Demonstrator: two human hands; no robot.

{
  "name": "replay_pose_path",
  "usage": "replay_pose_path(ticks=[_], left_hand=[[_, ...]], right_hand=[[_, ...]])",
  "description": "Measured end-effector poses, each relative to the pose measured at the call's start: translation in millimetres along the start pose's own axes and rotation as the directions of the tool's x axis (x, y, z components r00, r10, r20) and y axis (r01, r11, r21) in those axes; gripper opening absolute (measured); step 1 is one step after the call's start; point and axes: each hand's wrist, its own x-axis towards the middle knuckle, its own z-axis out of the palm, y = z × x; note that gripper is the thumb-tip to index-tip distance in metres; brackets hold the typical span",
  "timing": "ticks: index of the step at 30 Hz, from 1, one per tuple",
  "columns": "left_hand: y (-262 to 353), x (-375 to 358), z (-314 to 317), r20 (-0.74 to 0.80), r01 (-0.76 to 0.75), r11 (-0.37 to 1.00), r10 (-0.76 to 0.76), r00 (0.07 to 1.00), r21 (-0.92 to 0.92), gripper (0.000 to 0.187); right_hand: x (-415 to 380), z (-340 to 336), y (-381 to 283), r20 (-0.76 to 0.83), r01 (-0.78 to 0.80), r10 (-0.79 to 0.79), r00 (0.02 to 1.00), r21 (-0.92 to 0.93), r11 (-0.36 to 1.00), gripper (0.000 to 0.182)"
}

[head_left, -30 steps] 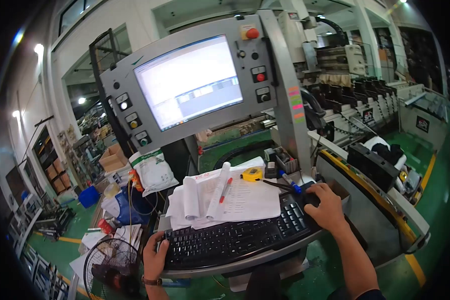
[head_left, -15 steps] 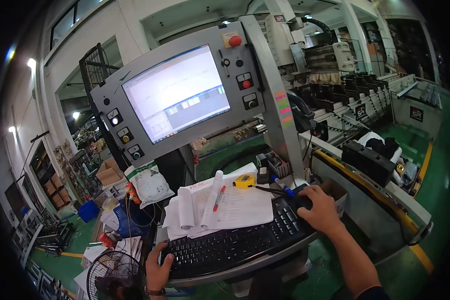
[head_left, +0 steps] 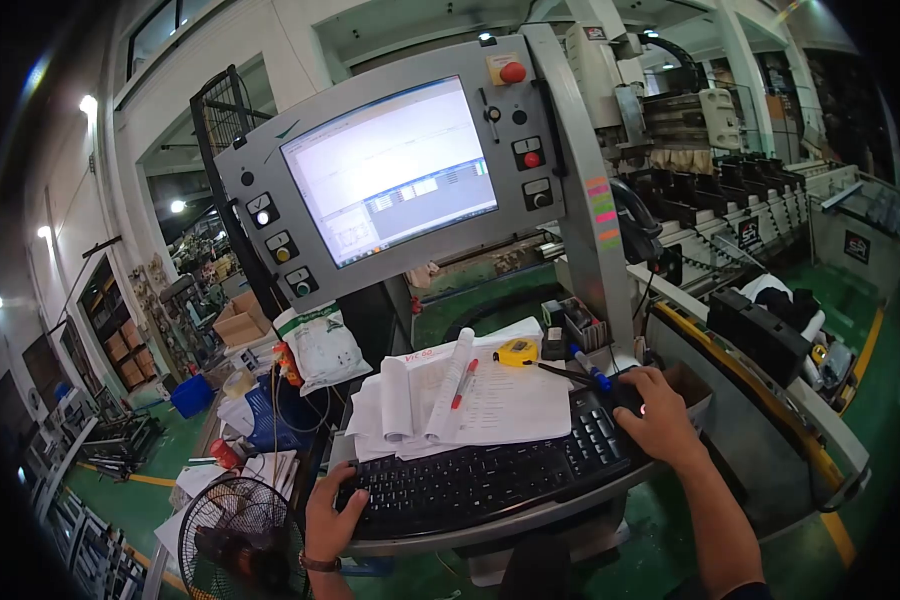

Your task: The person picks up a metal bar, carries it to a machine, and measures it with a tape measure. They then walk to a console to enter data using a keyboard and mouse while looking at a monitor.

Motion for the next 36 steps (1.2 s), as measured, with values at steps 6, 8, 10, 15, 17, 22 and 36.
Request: replay_pose_path(ticks=[6, 8, 10, 15, 17, 22, 36], left_hand=[[7, 0, -1, -0.003, 0.008, 1.000, -0.008, 1.000, 0.015, 0.050], [7, 0, -1, 0.000, 0.010, 1.000, -0.010, 1.000, 0.023, 0.050], [4, 0, -1, 0.002, 0.008, 0.999, -0.008, 1.000, 0.032, 0.050], [5, 0, -2, 0.005, 0.010, 0.999, -0.010, 1.000, 0.032, 0.051], [6, 1, -1, 0.004, 0.011, 1.000, -0.011, 1.000, 0.026, 0.050], [13, 1, -2, -0.001, 0.014, 1.000, -0.014, 1.000, 0.005, 0.050], [8, 1, -1, -0.006, 0.014, 1.000, -0.014, 1.000, 0.006, 0.051]], right_hand=[[1, 1, 0, -0.001, 0.002, -0.002, 1.000, 0.015, 1.000, 0.051], [0, 0, -2, -0.001, 0.000, 0.000, 1.000, 0.006, 1.000, 0.051], [1, 0, -3, -0.003, 0.008, -0.008, 1.000, -0.001, 1.000, 0.051], [0, 2, 2, -0.021, 0.048, -0.048, 0.999, -0.022, 0.999, 0.051], [0, 3, 4, -0.022, 0.054, -0.055, 0.998, -0.031, 0.998, 0.052], [1, 2, 2, -0.029, 0.060, -0.061, 0.998, -0.036, 0.998, 0.053], [-1, 2, -3, -0.078, -0.055, 0.054, 0.996, -0.014, 0.998, 0.051]])
